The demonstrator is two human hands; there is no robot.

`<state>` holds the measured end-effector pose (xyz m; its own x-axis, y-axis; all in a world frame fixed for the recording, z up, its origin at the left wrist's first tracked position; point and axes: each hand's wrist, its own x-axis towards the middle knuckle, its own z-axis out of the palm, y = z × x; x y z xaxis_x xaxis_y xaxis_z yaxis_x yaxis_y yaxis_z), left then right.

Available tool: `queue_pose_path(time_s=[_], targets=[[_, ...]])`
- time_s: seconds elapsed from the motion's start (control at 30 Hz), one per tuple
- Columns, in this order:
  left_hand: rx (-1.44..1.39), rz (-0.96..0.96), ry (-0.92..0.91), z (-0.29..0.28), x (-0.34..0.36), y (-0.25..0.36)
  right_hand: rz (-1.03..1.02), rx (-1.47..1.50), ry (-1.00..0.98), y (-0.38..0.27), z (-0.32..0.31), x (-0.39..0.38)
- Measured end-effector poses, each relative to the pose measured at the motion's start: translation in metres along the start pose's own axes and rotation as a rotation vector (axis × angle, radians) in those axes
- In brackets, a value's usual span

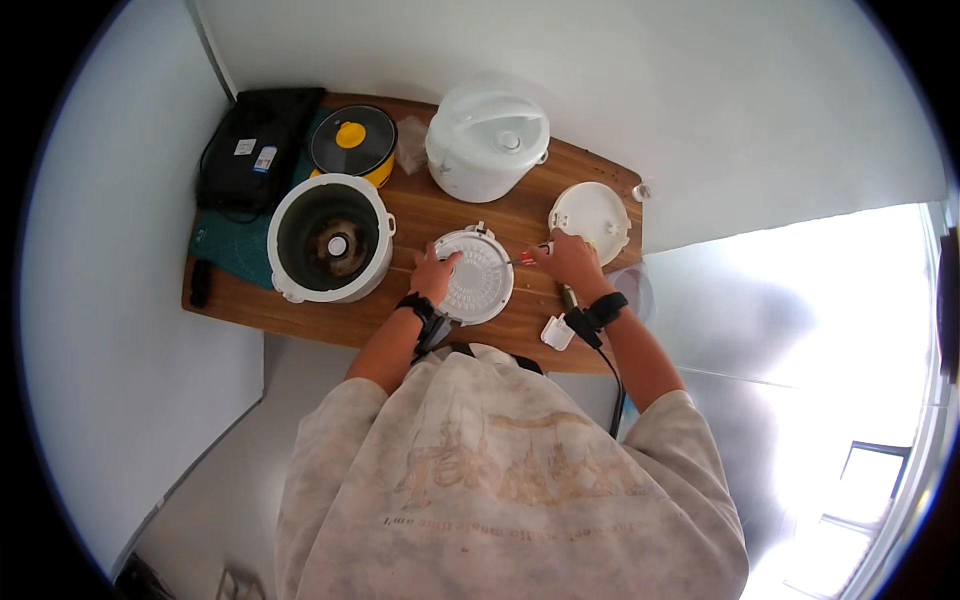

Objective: The person uses a red-handled screwdriver to unscrew and remove screws from a white circular plastic component on a wooden table. The person repeatedly places the screwdriver down and picks it back up while handling the component and screws.

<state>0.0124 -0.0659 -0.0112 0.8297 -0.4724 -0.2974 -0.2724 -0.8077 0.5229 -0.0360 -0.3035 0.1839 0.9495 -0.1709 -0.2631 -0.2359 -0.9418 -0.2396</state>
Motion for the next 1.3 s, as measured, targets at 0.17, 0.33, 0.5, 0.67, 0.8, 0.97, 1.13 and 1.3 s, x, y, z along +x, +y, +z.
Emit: queue_pose_path(time_s=[0.17,0.33,0.5,0.67,0.8,0.97,1.13,1.3], targets=[[0.004,0.056,0.007,0.000,-0.002,0.001,-0.324,0.130,0.109,0.024,0.011,-0.001],[0.073,0.091,0.028,-0.001,-0.003,-0.005,0.072,-0.153,-0.047,0.005,0.003,0.002],[0.076,0.078,0.034,-0.006,-0.005,-0.002,-0.201,-0.099,0.180,0.014,0.017,-0.002],[0.100,0.058,0.011,-0.011,-0.009,0.003,-0.454,-0.184,0.176,0.024,0.014,-0.012],[0.114,0.061,0.010,-0.010,-0.007,0.001,-0.298,-0.076,0.047,0.025,0.013,-0.012],[0.093,0.058,0.034,-0.009,-0.008,0.004,-0.083,-0.032,0.003,0.022,0.024,-0.010],[0.033,0.052,0.097,-0.011,-0.011,-0.002,-0.041,-0.002,0.013,0.021,0.026,-0.010],[0.053,0.061,0.192,-0.009,-0.009,-0.005,0.045,0.007,0.020,0.026,0.020,-0.011]])
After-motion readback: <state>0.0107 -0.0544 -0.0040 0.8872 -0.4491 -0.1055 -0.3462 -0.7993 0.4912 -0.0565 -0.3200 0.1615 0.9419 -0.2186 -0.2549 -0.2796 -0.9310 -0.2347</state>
